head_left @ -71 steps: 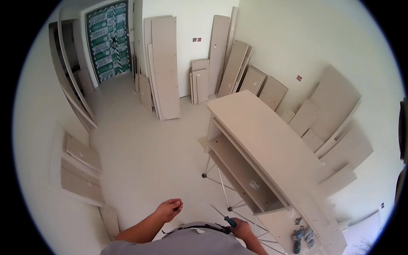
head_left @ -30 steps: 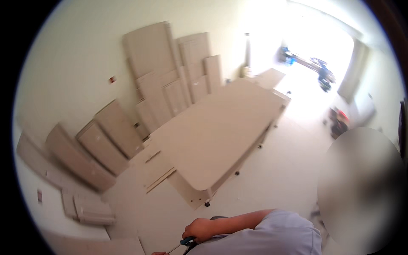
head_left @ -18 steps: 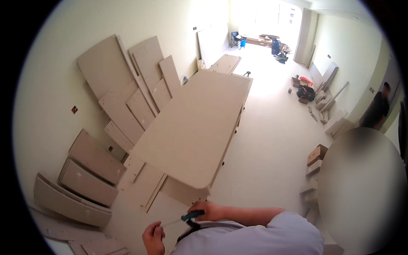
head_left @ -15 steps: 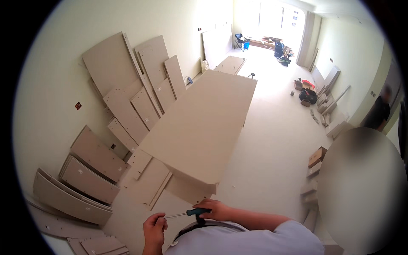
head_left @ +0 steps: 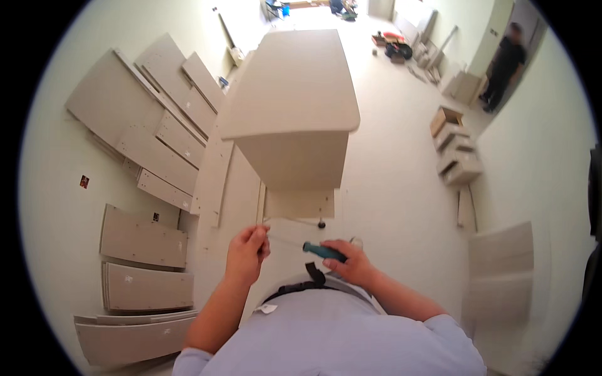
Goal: The person assembles a wooden furniture unit by placing a panel onto a shelf frame and then using a screwdriver to tighten screws to secure the pieces together.
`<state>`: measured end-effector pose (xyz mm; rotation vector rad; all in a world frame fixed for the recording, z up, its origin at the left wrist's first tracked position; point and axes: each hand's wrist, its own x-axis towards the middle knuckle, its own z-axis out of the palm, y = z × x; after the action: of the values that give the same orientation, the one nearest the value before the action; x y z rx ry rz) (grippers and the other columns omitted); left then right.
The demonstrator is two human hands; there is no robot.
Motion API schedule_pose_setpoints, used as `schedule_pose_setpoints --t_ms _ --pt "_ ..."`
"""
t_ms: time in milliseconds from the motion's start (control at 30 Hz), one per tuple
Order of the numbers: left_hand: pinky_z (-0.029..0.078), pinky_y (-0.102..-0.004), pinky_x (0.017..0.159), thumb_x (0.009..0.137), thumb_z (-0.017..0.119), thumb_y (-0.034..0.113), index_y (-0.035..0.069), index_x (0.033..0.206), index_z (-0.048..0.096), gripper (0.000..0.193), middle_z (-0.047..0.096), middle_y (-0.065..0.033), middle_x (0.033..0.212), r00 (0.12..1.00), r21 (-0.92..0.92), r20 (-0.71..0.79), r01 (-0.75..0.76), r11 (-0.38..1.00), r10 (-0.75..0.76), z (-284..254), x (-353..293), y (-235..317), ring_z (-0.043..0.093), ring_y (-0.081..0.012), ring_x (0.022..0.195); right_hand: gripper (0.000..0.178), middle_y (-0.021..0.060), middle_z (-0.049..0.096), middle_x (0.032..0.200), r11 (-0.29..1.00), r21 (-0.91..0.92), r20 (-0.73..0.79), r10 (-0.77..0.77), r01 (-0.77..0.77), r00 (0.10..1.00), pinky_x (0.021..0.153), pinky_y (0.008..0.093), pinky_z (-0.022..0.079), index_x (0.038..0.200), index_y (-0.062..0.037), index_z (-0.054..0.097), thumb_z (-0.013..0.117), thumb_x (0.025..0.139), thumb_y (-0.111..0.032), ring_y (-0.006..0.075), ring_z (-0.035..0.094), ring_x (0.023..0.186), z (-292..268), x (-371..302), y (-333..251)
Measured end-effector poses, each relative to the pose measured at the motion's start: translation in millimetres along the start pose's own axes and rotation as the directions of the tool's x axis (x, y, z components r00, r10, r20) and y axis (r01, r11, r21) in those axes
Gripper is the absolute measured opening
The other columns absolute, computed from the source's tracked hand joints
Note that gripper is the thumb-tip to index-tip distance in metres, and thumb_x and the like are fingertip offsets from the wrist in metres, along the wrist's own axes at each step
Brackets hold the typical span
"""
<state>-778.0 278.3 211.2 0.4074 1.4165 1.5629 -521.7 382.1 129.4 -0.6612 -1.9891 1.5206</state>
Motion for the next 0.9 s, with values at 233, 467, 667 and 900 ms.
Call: schedule_pose_setpoints --t_ms 233,467,667,900 --pt "0.042 -0.026 0.058 0.101 0.065 0.025 0.001 0.115 0.062 0.028 0.055 0.0012 0.075 0.916 -0.202 0.393 0.174 0.964 -0.083 27.3 23.0 12.4 0.052 -0.0111 0.069 0.054 0.0139 0.064 0.123 0.995 -0.1 -0.285 -0.034 0.006 0.958 0.093 0.0339 0.05 0.14 -0.0072 0.055 0.074 0.089 -0.01 0.025 0.063 0.108 30.3 -53.0 -47.8" --pt "0.037 -0.025 0.054 0.095 0.068 0.012 0.005 0.124 0.059 0.032 0.05 0.0017 0.074 0.745 -0.068 0.665 0.128 0.989 -0.05 62.6 42.2 11.4 0.045 -0.0106 0.061 0.047 0.0169 0.063 0.124 0.956 -0.221 -0.479 -0.277 0.191 0.833 0.097 0.0389 0.05 0.135 -0.0034 0.057 0.071 0.09 -0.005 0.0324 0.062 0.114 15.5 -61.3 -45.0" --pt "0.033 -0.0253 0.047 0.096 0.066 0.013 0.007 0.113 0.063 0.018 0.048 0.0026 0.069 0.89 0.355 0.412 0.041 0.934 -0.196 27.2 60.1 26.8 0.041 -0.0087 0.053 0.047 0.0142 0.064 0.118 0.988 -0.129 -0.575 -0.145 0.086 0.805 0.093 0.0361 0.051 0.135 -0.0077 0.058 0.07 0.09 -0.006 0.0281 0.063 0.108 -0.1 -48.3 -20.9" --pt "0.034 -0.0213 0.048 0.097 0.066 0.015 0.01 0.095 0.066 0.006 0.052 0.0059 0.069 0.88 0.466 0.294 -0.472 0.748 0.372 10.8 153.6 138.1 0.043 -0.0028 0.057 0.052 0.0145 0.062 0.124 0.992 -0.121 -0.629 -0.092 0.02 0.772 0.096 0.0365 0.05 0.14 -0.0087 0.055 0.07 0.09 -0.006 0.029 0.062 0.111 -14.5 -39.5 22.1"
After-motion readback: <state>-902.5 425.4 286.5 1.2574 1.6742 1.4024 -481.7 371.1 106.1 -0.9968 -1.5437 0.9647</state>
